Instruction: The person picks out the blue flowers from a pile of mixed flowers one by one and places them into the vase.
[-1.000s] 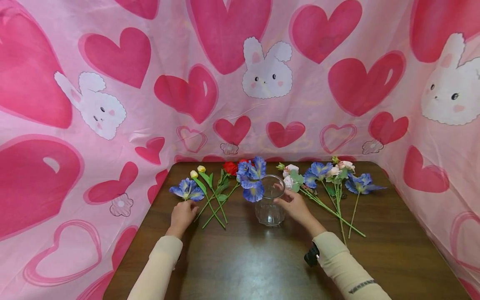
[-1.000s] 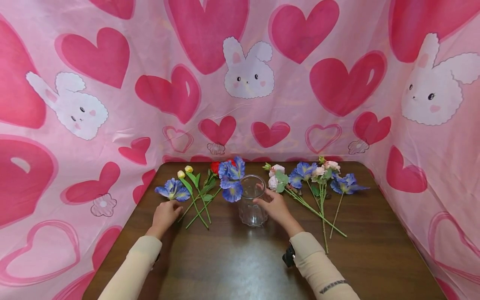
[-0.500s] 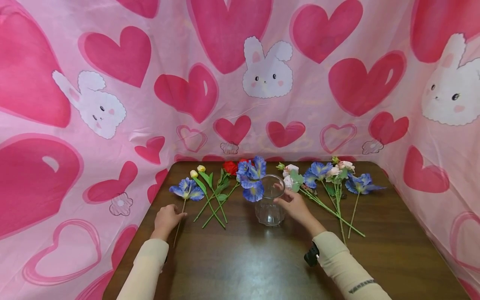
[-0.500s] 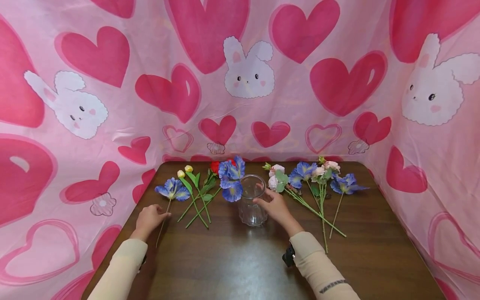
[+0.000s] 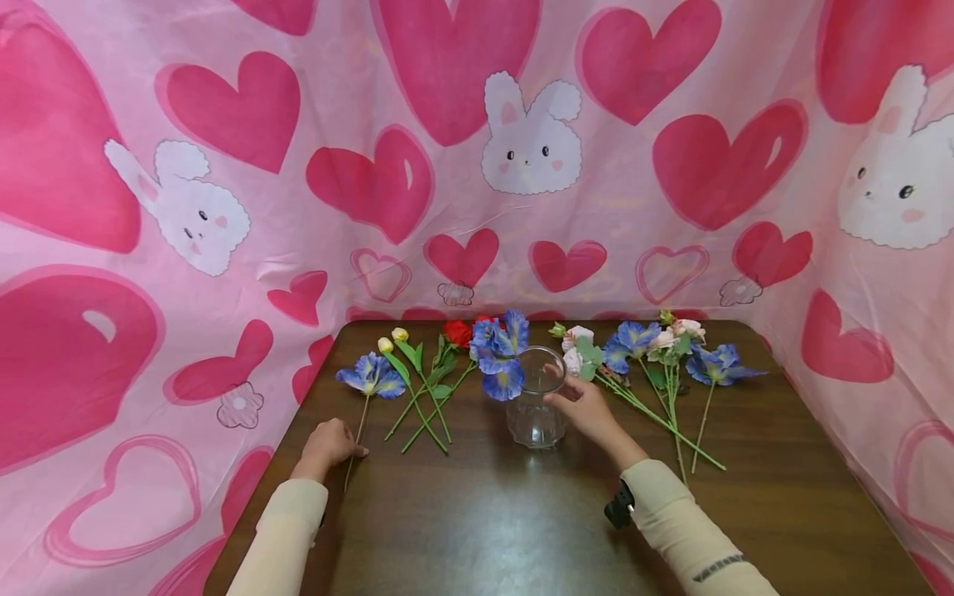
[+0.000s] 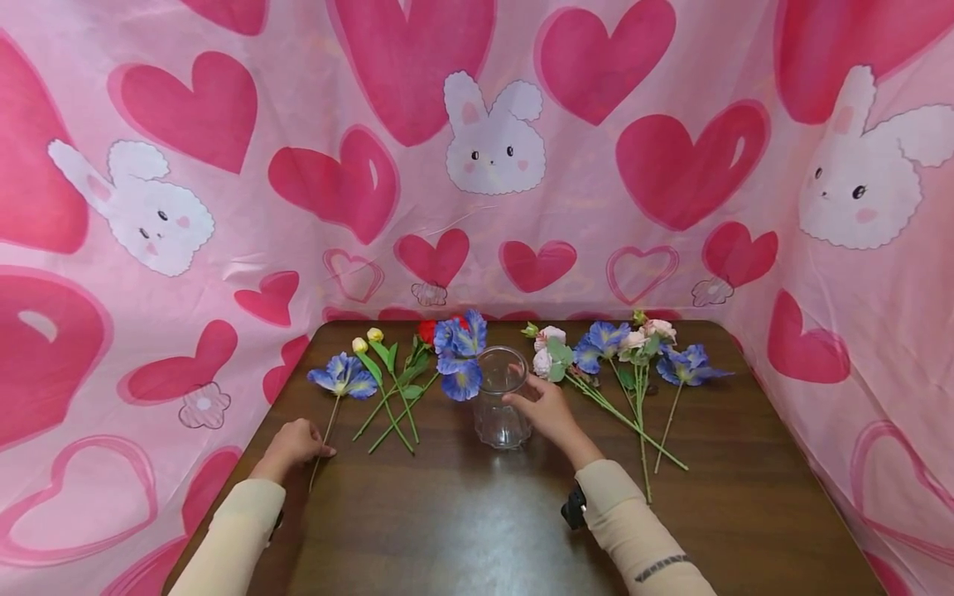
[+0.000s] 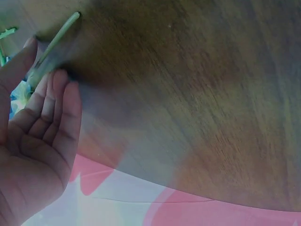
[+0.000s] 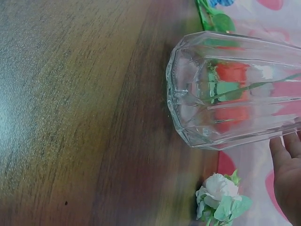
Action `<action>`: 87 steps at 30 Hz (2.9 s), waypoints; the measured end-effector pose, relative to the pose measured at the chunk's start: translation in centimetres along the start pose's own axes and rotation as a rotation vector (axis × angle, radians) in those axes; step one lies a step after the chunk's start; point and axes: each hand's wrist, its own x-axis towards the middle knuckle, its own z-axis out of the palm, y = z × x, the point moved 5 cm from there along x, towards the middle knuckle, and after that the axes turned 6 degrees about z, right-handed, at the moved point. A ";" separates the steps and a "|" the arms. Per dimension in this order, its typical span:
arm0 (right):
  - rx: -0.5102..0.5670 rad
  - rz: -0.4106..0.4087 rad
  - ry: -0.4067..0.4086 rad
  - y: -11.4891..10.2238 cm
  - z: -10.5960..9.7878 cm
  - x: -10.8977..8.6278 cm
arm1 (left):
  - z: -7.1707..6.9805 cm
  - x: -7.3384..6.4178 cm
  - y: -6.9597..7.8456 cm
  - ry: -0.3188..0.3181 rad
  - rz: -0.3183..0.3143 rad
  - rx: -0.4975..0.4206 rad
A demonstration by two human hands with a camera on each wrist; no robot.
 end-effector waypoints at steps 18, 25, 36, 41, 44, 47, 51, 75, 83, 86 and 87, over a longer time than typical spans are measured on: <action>-0.038 0.017 0.053 3.9 -0.1 0.9 | 0.2 -0.7 0.4 -0.144 -0.077 -0.279; -0.058 0.046 0.075 4.2 -0.2 1.0 | 0.5 -1.0 0.8 -0.156 -0.066 -0.285; -0.069 0.057 0.054 0.4 -0.2 -0.2 | 0.5 -1.4 1.2 -0.152 -0.053 -0.362; -0.061 0.063 0.048 0.1 -0.2 -0.2 | 0.6 -1.4 1.0 -0.150 -0.054 -0.394; -0.058 0.063 0.042 0.1 -0.2 -0.1 | 0.7 -1.3 0.8 -0.148 -0.052 -0.407; -0.053 0.061 0.042 0.1 -0.2 0.0 | 0.7 -1.3 0.8 -0.131 -0.044 -0.403; -0.043 0.047 0.038 0.1 -0.1 0.1 | 0.5 -1.2 0.8 -0.106 -0.046 -0.400; -0.045 0.031 0.027 -0.1 -0.1 0.1 | -0.9 0.7 3.8 0.023 0.084 -0.390; -0.073 0.042 0.046 0.1 -0.2 -0.1 | -1.3 1.6 5.4 0.101 0.125 -0.386; -0.080 0.059 0.052 0.1 -0.2 -0.2 | -1.5 1.7 5.9 0.136 0.141 -0.395; -0.082 0.064 0.054 0.1 -0.2 -0.2 | -1.6 1.7 6.1 0.146 0.149 -0.394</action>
